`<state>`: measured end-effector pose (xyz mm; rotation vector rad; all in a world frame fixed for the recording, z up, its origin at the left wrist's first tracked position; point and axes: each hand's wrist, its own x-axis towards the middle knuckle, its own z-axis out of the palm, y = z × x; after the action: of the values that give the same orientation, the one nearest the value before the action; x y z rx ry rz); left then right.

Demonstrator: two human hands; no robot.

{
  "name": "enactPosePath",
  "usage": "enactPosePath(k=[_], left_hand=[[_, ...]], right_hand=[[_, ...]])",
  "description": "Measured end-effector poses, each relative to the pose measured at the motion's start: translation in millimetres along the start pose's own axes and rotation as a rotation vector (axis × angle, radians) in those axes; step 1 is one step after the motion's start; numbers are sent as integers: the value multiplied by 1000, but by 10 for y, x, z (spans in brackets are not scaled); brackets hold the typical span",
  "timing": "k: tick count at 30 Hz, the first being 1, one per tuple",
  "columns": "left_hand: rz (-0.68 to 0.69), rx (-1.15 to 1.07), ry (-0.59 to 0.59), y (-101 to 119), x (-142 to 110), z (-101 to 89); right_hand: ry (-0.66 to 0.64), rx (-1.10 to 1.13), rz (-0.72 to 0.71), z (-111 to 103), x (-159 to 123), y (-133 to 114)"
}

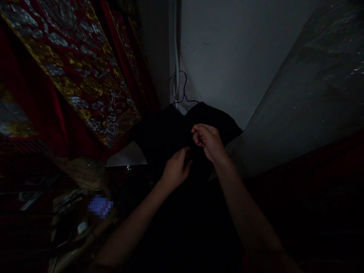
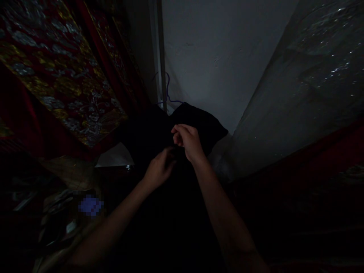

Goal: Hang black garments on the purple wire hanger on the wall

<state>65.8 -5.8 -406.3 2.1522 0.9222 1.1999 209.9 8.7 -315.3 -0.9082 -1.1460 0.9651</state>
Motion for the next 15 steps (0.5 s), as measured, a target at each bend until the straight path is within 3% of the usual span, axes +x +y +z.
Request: enactPosePath(k=[4,9,11,15], left_hand=[[206,10,186,308,595,-410],[401,261,212,419,917,-536],[416,288,283,473,931,-618],[280,101,625,369,978,-1063]], right_hand=[[-61,-153,-90,-3,-17,-48],[74,-292,-322,19,116,99],[102,-391,-296,-1,140,306],[42,-421,-65,-73,19,759]])
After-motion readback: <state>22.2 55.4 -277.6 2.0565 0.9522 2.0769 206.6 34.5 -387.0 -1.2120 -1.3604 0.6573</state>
